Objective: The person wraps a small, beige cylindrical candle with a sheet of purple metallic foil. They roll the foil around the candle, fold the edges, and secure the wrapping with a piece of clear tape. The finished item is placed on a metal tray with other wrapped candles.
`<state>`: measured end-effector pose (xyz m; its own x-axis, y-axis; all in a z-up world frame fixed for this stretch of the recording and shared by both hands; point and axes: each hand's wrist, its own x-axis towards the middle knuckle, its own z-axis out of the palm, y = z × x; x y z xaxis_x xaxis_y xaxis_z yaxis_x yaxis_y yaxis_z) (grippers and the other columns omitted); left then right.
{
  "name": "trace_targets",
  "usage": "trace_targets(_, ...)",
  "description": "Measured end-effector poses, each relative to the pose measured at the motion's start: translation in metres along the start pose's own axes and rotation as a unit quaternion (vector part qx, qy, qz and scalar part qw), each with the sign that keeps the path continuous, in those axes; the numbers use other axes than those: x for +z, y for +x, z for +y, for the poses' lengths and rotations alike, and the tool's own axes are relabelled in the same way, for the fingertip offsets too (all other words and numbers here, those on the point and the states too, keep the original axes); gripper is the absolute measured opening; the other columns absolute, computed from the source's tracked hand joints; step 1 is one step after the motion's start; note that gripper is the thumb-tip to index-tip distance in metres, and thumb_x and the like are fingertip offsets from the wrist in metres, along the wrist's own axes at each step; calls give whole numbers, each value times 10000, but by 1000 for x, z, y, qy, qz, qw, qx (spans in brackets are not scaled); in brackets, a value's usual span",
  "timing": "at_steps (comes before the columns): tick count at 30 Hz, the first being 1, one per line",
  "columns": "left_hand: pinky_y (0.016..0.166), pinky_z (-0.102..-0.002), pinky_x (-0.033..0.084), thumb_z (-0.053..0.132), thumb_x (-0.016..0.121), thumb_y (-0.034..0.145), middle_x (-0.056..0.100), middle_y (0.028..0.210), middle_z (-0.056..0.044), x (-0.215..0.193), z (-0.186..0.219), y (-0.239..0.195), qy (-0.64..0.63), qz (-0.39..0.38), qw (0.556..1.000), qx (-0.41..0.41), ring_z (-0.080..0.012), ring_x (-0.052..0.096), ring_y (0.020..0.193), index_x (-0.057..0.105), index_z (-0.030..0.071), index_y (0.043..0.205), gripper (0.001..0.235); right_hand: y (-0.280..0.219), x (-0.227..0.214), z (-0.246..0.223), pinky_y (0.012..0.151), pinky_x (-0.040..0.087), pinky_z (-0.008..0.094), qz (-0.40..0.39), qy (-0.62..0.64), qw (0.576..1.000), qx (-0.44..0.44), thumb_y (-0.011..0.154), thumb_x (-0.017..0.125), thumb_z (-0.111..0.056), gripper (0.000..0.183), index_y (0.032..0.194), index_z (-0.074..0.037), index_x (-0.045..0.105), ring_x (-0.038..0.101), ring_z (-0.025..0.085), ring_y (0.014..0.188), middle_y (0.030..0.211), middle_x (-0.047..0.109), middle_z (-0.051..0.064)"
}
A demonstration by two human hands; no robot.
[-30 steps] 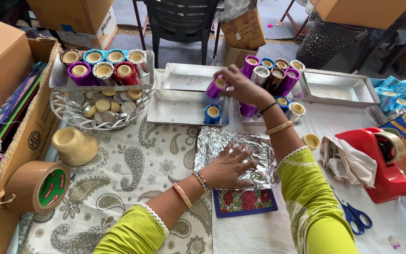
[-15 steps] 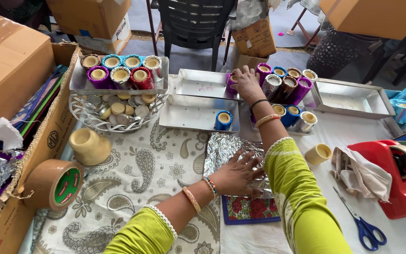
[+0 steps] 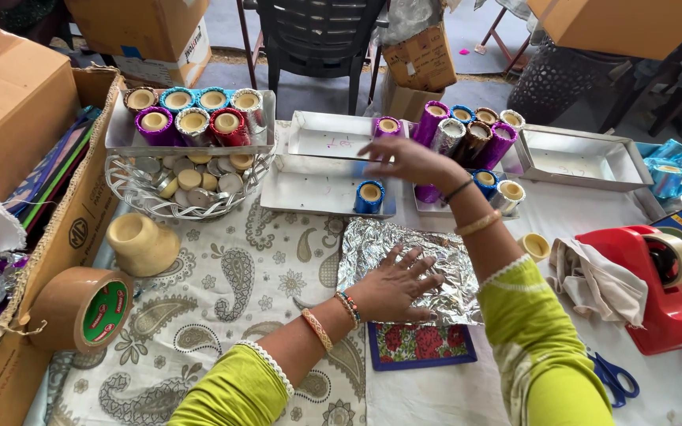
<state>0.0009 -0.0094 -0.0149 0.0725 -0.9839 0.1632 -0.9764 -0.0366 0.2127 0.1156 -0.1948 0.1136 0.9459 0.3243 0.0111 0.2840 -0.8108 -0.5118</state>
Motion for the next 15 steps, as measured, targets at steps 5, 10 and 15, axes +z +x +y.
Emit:
trace_targets(5,1223,-611,78,710,447,921,312,1598,-163,-1,0,0,5,1,1000,-1,-389,188,1513,398,199,1540,804,-28,21,-59,905,579,451,-32,-144,988,37,899,723,-465,516,1312,-172,628,685,280,1019,1175,642,95)
trace_targets(10,1226,-613,84,713,444,926,309,1611,-153,0,0,0,3,-5,1000,-6,-381,197,1516,392,204,1547,804,-20,18,-47,876,582,461,20,-143,989,-3,843,777,-316,406,1195,-136,681,701,292,966,1097,686,96)
trace_targets(15,1211,-616,83,707,457,911,309,1599,-158,2,-2,1,1,0,1000,-1,-386,195,1504,396,212,1543,804,14,-17,-38,847,601,419,206,-91,974,31,892,719,-287,438,1235,-62,567,661,243,937,1119,625,132)
